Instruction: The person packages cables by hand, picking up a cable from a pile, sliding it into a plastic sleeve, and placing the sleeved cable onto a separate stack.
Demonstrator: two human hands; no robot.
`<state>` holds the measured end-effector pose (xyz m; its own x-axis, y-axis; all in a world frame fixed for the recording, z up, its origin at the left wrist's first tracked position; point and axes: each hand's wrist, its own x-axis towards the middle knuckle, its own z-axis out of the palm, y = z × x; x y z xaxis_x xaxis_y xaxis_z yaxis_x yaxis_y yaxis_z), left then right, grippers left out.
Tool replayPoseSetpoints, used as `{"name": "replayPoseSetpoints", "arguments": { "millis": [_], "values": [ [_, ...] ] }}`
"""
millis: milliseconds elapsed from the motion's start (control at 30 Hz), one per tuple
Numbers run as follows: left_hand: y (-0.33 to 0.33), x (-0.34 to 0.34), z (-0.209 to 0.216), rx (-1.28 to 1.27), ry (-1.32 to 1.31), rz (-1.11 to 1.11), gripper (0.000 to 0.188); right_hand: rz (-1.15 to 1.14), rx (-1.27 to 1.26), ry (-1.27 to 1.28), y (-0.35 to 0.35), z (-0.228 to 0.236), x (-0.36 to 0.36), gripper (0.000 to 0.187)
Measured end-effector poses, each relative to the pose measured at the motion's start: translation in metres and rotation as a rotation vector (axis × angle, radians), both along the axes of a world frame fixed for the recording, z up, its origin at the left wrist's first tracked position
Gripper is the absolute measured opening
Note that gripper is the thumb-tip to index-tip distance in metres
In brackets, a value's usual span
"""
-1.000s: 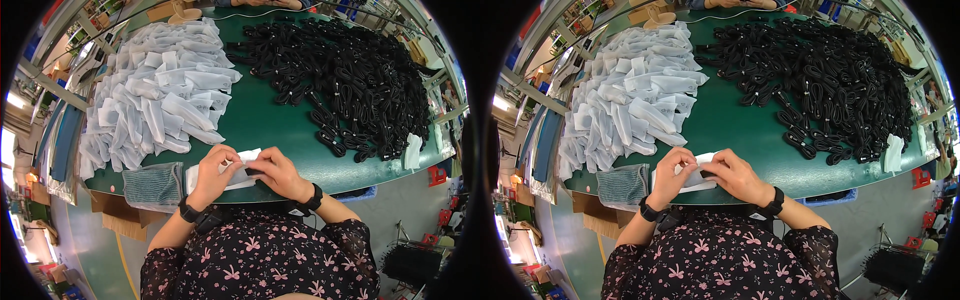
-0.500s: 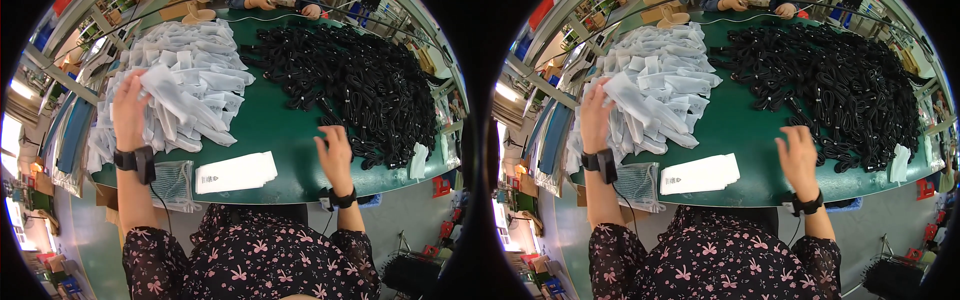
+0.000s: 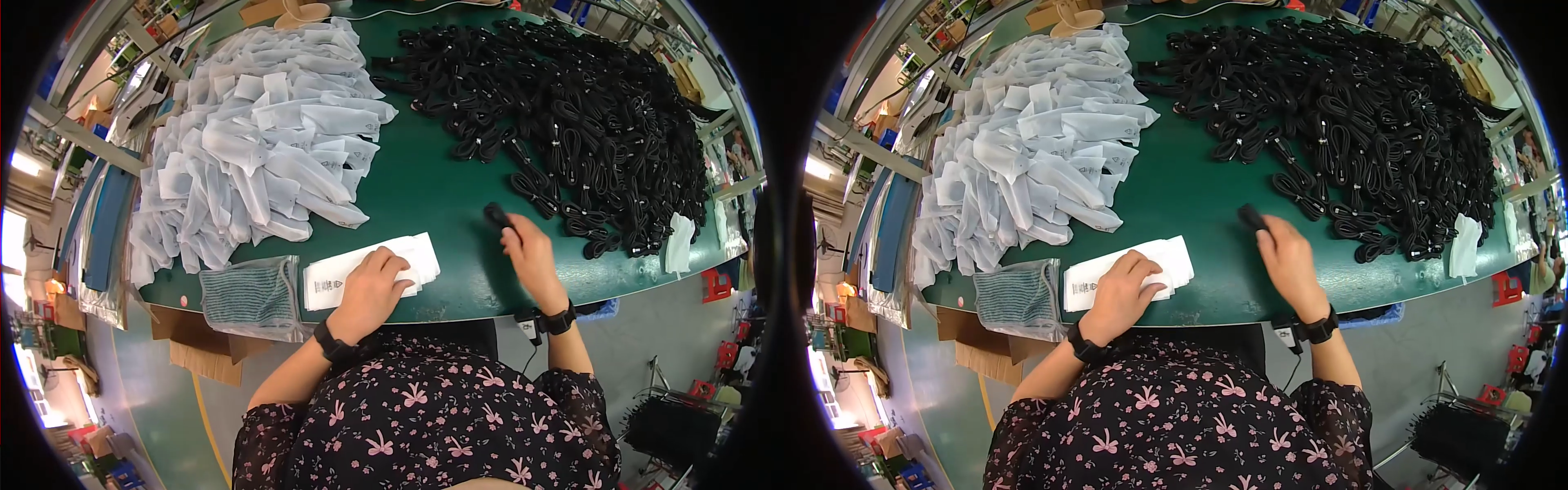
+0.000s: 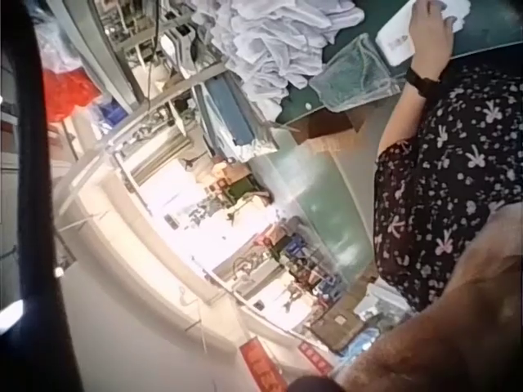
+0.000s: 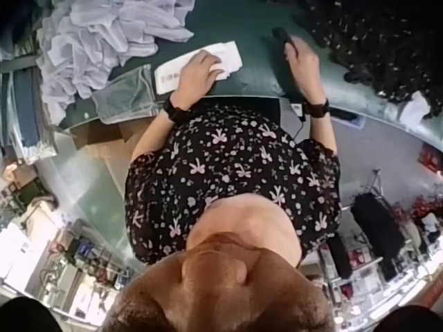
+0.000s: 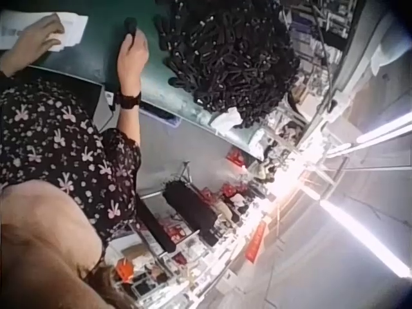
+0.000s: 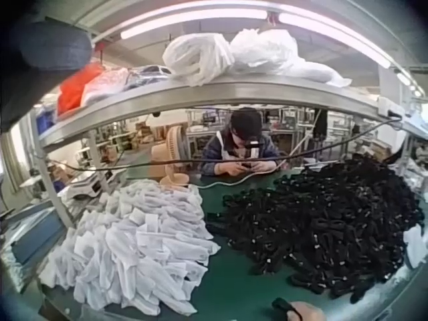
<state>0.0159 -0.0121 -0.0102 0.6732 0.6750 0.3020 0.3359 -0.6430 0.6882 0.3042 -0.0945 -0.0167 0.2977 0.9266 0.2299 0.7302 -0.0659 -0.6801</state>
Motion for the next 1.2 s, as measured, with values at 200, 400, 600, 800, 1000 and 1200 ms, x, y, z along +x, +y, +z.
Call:
{"name": "replayPoseSetpoints", "arguments": {
  "millis": [200, 400, 600, 800, 1000, 1200],
  "values": [
    [-0.001, -0.001, -0.012, -0.070, 0.022, 0.099, 0.009, 0.288, -0.023, 0.367, 0.002, 0.026, -0.065, 0.032],
    [0.004, -0.007, -0.003, -0.357, -0.065, 0.149, 0.007, 0.454, 0.162, 0.120, 0.003, 0.021, -0.069, 0.034],
    [0.011, -0.013, 0.003, -0.335, -0.147, 0.029, 0.009, 0.555, 0.065, -0.054, 0.005, 0.020, -0.066, 0.030],
    [0.017, -0.010, 0.015, 0.084, -0.145, -0.193, 0.015, 0.261, -0.588, 0.560, 0.015, 0.032, -0.077, 0.022],
    [0.021, -0.012, 0.022, -0.122, -0.196, -0.017, 0.012, 0.638, 0.026, 0.255, 0.019, 0.025, -0.078, 0.023],
    [0.024, -0.016, 0.035, -0.409, -0.284, -0.087, 0.009, 0.590, 0.219, 0.352, 0.030, 0.036, -0.101, 0.038]
  ]
}}
